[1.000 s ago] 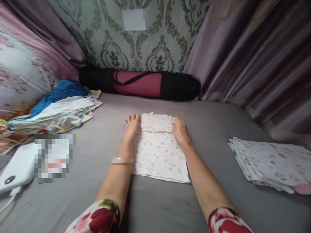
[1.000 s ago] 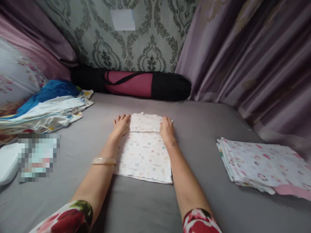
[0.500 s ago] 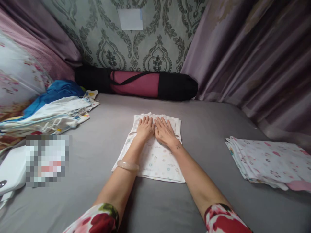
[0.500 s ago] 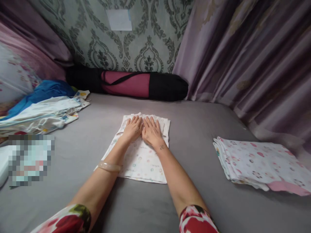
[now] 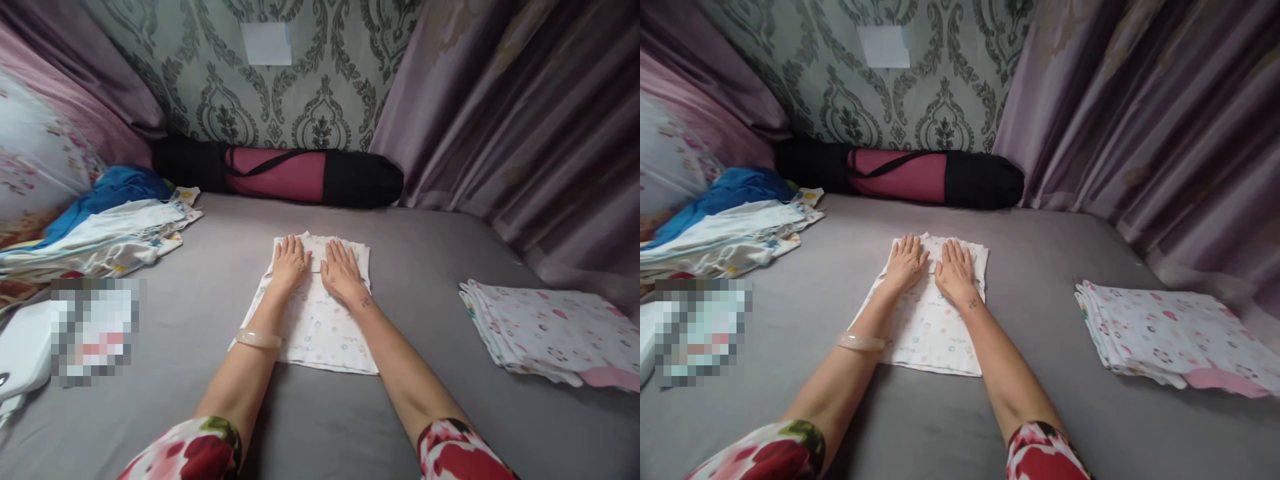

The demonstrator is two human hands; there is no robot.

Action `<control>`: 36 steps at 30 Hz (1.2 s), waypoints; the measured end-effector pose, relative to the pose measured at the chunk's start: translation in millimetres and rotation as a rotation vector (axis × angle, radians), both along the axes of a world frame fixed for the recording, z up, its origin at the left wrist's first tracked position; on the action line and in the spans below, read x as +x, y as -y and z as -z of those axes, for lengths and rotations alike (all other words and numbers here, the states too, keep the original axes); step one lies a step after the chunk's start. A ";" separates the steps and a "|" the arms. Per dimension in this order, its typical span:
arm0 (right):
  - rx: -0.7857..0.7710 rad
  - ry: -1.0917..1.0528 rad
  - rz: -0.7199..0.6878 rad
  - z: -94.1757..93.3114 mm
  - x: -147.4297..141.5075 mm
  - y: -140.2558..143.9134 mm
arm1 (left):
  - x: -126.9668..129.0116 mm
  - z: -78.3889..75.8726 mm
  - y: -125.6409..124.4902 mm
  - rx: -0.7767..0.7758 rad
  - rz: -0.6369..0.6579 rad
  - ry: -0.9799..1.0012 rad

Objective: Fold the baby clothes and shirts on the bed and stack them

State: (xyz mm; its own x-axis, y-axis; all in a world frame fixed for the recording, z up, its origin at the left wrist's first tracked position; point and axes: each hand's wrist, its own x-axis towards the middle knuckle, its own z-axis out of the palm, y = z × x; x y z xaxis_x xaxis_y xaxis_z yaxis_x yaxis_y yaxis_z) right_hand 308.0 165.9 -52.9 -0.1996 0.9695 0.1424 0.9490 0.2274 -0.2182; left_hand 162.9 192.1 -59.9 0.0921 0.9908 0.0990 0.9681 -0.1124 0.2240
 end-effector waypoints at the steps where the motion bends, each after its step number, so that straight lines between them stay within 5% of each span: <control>1: -0.008 -0.002 0.014 2.5 0.4 -0.5 | -0.9 -0.1 -0.1 -0.020 -0.009 0.001; 9: -0.053 -0.015 0.026 -4.4 1.5 0.1 | -4.9 5.2 -3.3 -0.032 -0.031 0.010; 15: -0.031 -0.016 0.168 -3.7 10.0 -1.1 | -12.4 1.3 -3.1 -0.014 -0.168 0.032; 28: -0.082 -0.074 0.312 -6.7 38.1 -7.4 | -14.9 -6.3 -3.2 -0.106 -0.186 0.046; 33: -0.192 0.007 0.318 -12.2 42.3 -7.7 | -40.2 -5.4 -5.8 -0.146 -0.056 0.085; 36: -0.173 0.071 0.193 -21.5 42.5 -10.7 | -64.8 -2.7 5.4 -0.056 0.110 0.050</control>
